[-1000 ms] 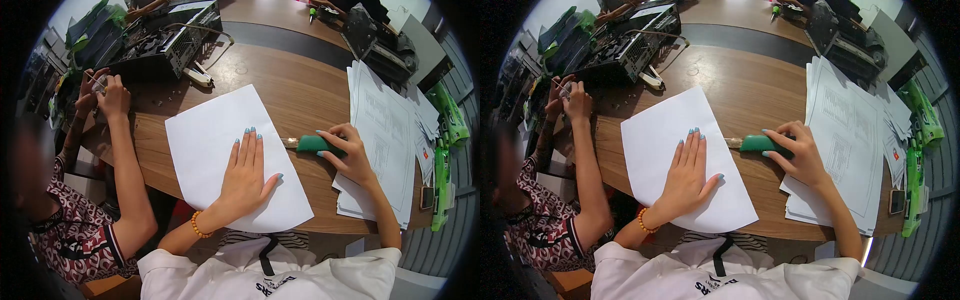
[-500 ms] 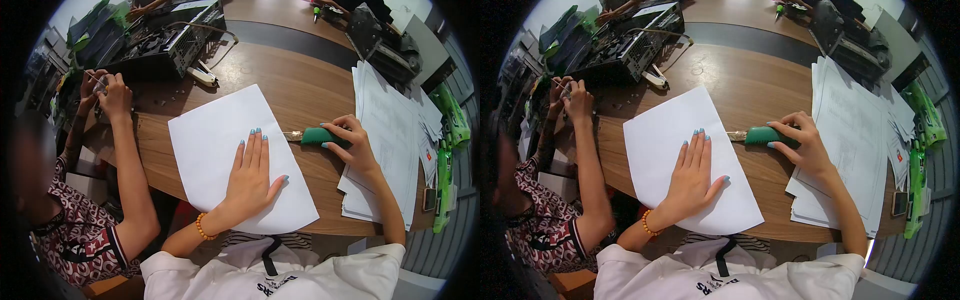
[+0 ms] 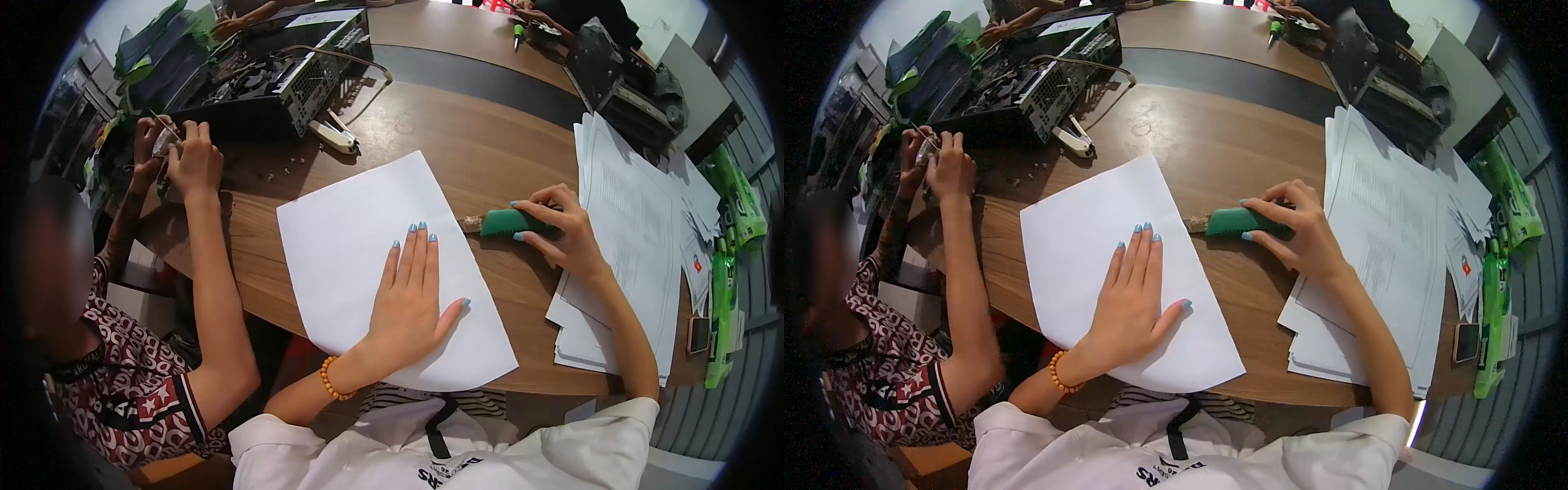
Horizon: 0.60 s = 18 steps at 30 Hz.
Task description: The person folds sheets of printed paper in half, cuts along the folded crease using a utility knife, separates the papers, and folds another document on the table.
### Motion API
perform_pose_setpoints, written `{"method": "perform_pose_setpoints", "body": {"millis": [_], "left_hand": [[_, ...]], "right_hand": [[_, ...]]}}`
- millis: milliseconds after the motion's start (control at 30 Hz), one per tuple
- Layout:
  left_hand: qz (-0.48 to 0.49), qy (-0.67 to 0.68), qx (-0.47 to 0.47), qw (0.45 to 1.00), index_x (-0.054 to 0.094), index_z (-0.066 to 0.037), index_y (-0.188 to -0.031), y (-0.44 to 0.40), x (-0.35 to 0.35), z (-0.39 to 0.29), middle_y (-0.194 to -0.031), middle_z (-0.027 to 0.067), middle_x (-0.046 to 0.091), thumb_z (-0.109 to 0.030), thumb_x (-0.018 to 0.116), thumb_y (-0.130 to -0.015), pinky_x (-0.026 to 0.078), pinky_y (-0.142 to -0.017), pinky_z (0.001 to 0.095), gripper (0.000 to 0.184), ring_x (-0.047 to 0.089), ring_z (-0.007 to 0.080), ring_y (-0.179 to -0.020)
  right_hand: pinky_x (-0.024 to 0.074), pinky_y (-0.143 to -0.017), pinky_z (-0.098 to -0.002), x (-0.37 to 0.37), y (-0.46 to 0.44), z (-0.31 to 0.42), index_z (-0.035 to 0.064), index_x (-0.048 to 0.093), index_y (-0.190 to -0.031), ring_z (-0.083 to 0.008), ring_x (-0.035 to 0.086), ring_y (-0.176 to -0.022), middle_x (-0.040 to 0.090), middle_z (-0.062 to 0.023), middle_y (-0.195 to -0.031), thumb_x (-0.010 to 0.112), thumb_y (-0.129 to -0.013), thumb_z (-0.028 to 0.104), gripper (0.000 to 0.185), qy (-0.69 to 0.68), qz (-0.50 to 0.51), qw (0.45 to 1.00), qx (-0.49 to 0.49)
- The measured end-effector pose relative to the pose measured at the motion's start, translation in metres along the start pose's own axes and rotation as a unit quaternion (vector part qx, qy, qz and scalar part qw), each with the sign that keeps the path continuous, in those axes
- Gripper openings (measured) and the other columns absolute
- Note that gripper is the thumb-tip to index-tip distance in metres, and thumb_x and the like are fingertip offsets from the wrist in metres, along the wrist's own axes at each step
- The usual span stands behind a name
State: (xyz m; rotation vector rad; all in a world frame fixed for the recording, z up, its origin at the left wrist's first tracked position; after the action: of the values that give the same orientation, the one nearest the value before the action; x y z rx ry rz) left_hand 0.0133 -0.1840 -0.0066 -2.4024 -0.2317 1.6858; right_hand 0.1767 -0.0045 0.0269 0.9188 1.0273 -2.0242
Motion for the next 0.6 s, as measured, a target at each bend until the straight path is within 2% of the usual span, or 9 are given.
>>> {"method": "perform_pose_setpoints", "body": {"millis": [233, 300, 367, 400, 500, 567, 600], "left_hand": [[-0.002, 0.013, -0.002, 1.000, 0.027, 0.016, -0.125, 0.000, -0.003, 0.000, -0.133, 0.0328, 0.026, -0.033, 0.053, -0.083, 0.018, -0.104, 0.0480, 0.069, 0.023, 0.0418, -0.127], [-0.004, 0.014, 0.000, 1.000, 0.028, 0.015, -0.125, -0.003, -0.010, 0.004, -0.133, 0.0325, 0.026, -0.031, 0.052, -0.084, 0.019, -0.104, 0.0482, 0.067, 0.023, 0.0420, -0.127], [0.044, 0.099, -0.001, 0.994, 0.029, 0.012, -0.126, -0.005, -0.018, 0.010, -0.133, 0.0315, 0.026, -0.029, 0.051, -0.085, 0.019, -0.104, 0.0477, 0.062, 0.023, 0.0409, -0.127], [0.045, 0.098, -0.005, 0.994, 0.029, 0.012, -0.126, -0.010, -0.021, 0.013, -0.133, 0.0315, 0.026, -0.029, 0.051, -0.085, 0.019, -0.104, 0.0477, 0.062, 0.023, 0.0409, -0.127], [0.035, 0.076, -0.053, 0.995, 0.029, 0.010, -0.127, -0.030, -0.019, 0.028, -0.134, 0.0299, 0.026, -0.028, 0.049, -0.086, 0.020, -0.104, 0.0466, 0.060, 0.023, 0.0389, -0.128], [-0.010, -0.082, -0.020, 0.996, 0.026, 0.010, -0.129, -0.037, -0.003, 0.034, -0.136, 0.0275, 0.025, -0.031, 0.046, -0.087, 0.017, -0.105, 0.0455, 0.062, 0.022, 0.0360, -0.130], [-0.009, -0.079, -0.022, 0.997, 0.026, 0.010, -0.129, -0.037, 0.002, 0.035, -0.136, 0.0275, 0.025, -0.031, 0.046, -0.087, 0.017, -0.105, 0.0455, 0.062, 0.022, 0.0360, -0.130]], "right_hand": [[0.0423, -0.076, -0.0323, -0.001, 0.007, 0.001, 0.0122, 0.065, -0.103, -0.0212, 0.048, -0.087, 0.054, -0.0075, -0.093, 0.074, -0.066, 0.016, 0.038, 0.007, -0.014, 1.000, 0.010], [0.0455, -0.073, -0.0307, -0.003, 0.005, 0.003, 0.0093, 0.064, -0.103, -0.0204, 0.050, -0.085, 0.054, -0.0081, -0.091, 0.074, -0.063, 0.009, 0.041, 0.032, -0.007, 0.999, -0.020], [0.0463, -0.071, -0.0306, -0.005, 0.006, 0.006, 0.0090, 0.064, -0.103, -0.0207, 0.051, -0.083, 0.054, -0.0084, -0.091, 0.075, -0.063, 0.010, 0.041, 0.034, -0.001, 0.999, -0.017], [0.0471, -0.070, -0.0305, -0.005, 0.007, 0.008, 0.0088, 0.064, -0.102, -0.0211, 0.053, -0.082, 0.054, -0.0086, -0.091, 0.075, -0.063, 0.011, 0.040, 0.034, 0.009, 0.999, -0.011], [0.0473, -0.066, -0.0320, 0.001, 0.009, 0.020, 0.0059, 0.062, -0.095, -0.0224, 0.056, -0.075, 0.055, -0.0088, -0.087, 0.074, -0.066, 0.016, 0.034, 0.049, -0.004, 0.998, -0.043], [0.0480, -0.066, -0.0318, 0.008, 0.008, 0.027, 0.0049, 0.060, -0.094, -0.0226, 0.057, -0.074, 0.055, -0.0092, -0.087, 0.074, -0.065, 0.015, 0.033, 0.060, -0.002, 0.997, -0.049], [0.0487, -0.065, -0.0316, 0.011, 0.007, 0.029, 0.0040, 0.058, -0.092, -0.0228, 0.057, -0.074, 0.054, -0.0096, -0.087, 0.073, -0.065, 0.014, 0.033, 0.073, -0.008, 0.996, -0.055]]}}
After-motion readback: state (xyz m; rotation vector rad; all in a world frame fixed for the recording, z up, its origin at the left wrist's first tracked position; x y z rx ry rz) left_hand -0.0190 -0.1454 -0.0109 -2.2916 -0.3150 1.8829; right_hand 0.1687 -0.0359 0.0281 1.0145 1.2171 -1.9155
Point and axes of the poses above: each hand's wrist, its own y-axis away from the middle knuckle, its own x-axis out of the palm, z = x × y, the point moved 2 cm from there along -y, towards the middle knuckle
